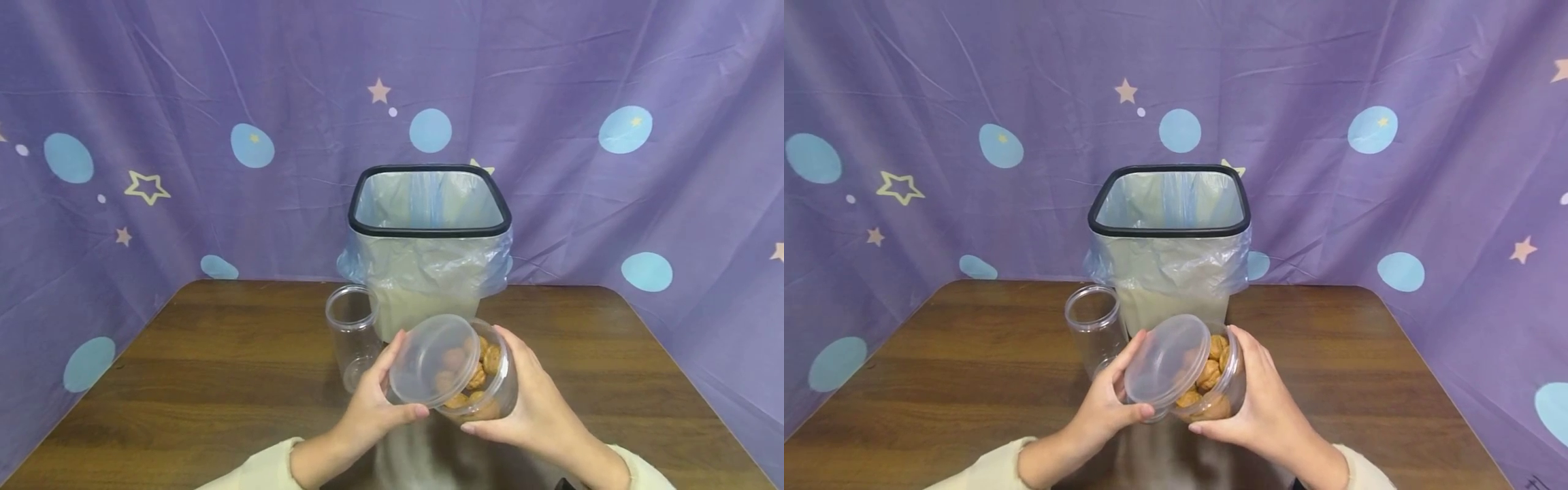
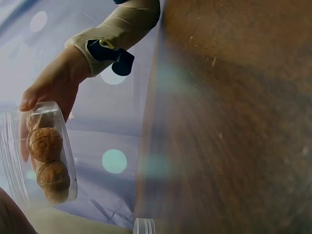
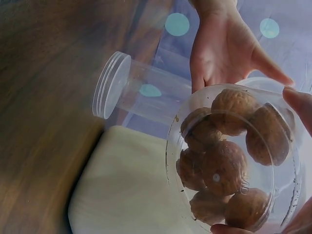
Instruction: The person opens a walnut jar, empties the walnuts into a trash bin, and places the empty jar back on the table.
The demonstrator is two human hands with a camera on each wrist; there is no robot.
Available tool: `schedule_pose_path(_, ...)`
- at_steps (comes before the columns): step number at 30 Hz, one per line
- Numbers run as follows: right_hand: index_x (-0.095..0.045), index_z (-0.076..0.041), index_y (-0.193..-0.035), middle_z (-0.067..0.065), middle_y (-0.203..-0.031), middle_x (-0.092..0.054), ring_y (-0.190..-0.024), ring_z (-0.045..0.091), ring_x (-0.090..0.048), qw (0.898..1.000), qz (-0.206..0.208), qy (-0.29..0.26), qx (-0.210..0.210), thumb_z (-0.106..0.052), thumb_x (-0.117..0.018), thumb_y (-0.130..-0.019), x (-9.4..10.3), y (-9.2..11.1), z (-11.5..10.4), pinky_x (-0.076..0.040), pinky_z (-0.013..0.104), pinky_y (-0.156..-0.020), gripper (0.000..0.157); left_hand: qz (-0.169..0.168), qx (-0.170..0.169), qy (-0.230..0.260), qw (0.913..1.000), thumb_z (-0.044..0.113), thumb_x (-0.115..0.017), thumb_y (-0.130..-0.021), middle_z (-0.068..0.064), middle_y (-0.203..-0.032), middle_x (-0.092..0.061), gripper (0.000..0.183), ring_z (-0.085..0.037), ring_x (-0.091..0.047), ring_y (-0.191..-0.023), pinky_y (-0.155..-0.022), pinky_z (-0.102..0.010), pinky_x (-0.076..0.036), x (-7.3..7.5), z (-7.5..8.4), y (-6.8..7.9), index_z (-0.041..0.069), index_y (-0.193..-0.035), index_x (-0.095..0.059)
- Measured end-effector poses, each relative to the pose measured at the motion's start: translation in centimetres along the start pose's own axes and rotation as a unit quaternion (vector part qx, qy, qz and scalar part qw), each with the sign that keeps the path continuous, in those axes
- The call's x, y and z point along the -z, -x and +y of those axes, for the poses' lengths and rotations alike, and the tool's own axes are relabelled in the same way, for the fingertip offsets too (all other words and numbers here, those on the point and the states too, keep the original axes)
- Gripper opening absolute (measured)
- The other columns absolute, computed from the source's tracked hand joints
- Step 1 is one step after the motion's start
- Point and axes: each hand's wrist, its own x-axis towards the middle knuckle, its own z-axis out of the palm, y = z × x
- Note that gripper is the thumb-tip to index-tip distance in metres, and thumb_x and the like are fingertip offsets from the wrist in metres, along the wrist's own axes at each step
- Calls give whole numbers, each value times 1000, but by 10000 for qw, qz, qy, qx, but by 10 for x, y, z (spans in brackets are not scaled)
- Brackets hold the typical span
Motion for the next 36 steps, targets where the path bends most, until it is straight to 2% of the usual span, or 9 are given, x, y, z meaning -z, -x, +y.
schedule_pose_path(7,-31,-5,-143,11,-138,-43,-117,24,-47,9995,237,197,51,-39,-93,-46,4,-1,8,-39,21,-93,120,14,-98,-15,10000,36,-81,-72,-22,-151,-25,109,-7,-30,-136,-108,-14,-22,3,0,1,-6,-147,-14)
schedule_pose_path(12,-32,-4,-143,12,-136,-45,-114,26,-49,9991,383,186,33,-34,-94,-45,9,-3,14,-33,11,-91,120,-50,-72,-107,9999,34,-81,-72,-24,-150,-26,107,-3,-30,-135,-107,-14,-23,7,0,4,-6,-147,-15)
schedule_pose_path(14,-32,-5,-143,12,-136,-46,-115,25,-49,9989,423,199,-56,-34,-95,-44,11,-3,16,-34,12,-91,121,-83,-69,-184,9998,34,-81,-72,-25,-150,-26,107,-4,-30,-135,-107,-14,-22,9,-1,6,-6,-147,-17)
schedule_pose_path(20,-31,-7,-144,15,-133,-47,-114,26,-49,9979,486,307,-284,-34,-95,-45,17,-3,22,-42,32,-88,121,-174,2,-390,9991,32,-82,-72,-24,-149,-27,106,-5,-30,-134,-107,-14,-22,12,-3,10,-7,-146,-18)
schedule_pose_path(22,-30,-7,-144,15,-132,-47,-113,27,-49,9978,495,301,-330,-34,-95,-46,19,-4,24,-42,30,-88,120,-179,58,-438,9989,28,-83,-71,-23,-149,-28,105,-4,-30,-134,-107,-14,-22,13,-3,11,-6,-146,-19)
schedule_pose_path(27,-31,-9,-144,15,-132,-47,-112,27,-49,9975,566,176,-376,-31,-95,-47,25,-5,30,-34,12,-88,119,-187,191,-629,9977,15,-85,-66,-20,-150,-30,105,-6,-28,-135,-107,-13,-20,15,-3,16,-6,-146,-20)
schedule_pose_path(29,-30,-9,-144,15,-132,-47,-112,28,-49,9973,585,162,-402,-31,-95,-47,28,-5,32,-34,13,-88,119,-173,206,-684,9973,11,-85,-64,-20,-149,-31,106,-6,-30,-135,-107,-13,-21,17,-4,18,-6,-146,-21)
schedule_pose_path(34,-27,-9,-146,18,-133,-46,-112,32,-49,9961,645,294,-521,-30,-95,-47,36,-6,36,-37,26,-87,121,-175,79,-669,9976,8,-85,-63,-23,-147,-34,106,-4,-34,-132,-106,-14,-23,22,-7,23,-7,-146,-21)
schedule_pose_path(36,-27,-10,-146,18,-133,-45,-113,33,-48,9953,718,333,-559,-29,-95,-47,40,-6,38,-35,24,-86,122,-206,138,-607,9979,6,-85,-63,-23,-147,-34,105,-3,-34,-132,-106,-13,-23,23,-7,25,-8,-145,-21)
